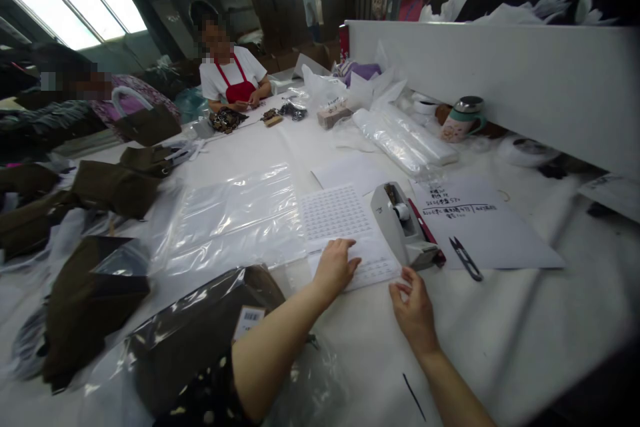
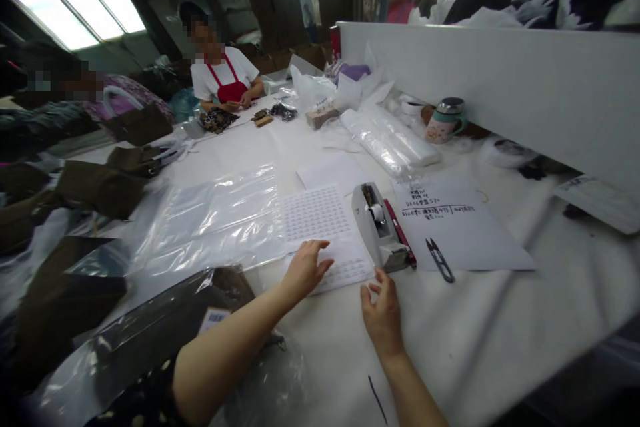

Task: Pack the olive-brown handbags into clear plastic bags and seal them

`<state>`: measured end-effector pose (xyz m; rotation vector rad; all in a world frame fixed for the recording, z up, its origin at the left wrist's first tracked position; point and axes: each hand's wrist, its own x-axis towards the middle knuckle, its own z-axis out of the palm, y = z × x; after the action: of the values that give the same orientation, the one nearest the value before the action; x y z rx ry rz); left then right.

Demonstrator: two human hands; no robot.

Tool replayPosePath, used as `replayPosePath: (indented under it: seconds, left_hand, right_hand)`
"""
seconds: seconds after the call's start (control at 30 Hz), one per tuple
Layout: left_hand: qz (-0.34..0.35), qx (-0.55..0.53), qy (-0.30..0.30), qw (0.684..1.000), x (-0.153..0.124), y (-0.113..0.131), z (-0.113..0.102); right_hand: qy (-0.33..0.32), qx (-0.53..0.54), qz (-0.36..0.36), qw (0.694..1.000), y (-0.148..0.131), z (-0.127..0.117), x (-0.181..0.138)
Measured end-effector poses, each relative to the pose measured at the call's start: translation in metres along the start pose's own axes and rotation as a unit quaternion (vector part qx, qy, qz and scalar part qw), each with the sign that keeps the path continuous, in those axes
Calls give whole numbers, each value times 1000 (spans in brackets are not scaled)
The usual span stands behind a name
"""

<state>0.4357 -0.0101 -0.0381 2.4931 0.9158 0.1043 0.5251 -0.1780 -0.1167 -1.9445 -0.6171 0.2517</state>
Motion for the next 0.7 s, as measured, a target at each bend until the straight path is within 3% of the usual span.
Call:
replayPosePath:
  seconds: [0.07,0.17,0.3,0.53,0.7]
  left_hand:
    - [11,7,-52,999,20,11,13]
    - [-13,37,-84,996,48,23,33]
    - [-5,72,-145,987,61,30,41]
    - [33,10,-266,963,73,33,16]
    - [31,-81,-330,940,78,36,-1]
  right_hand:
    - [9,9,9,1000,4,-2,2]
    - [12,9,1,1000,9,-2,4]
    - [11,-16,-46,999,8,-1,5]
    - [-9,-16,-84,996,2,-4,9]
    - [22,-49,-157,986,-7,-13,17]
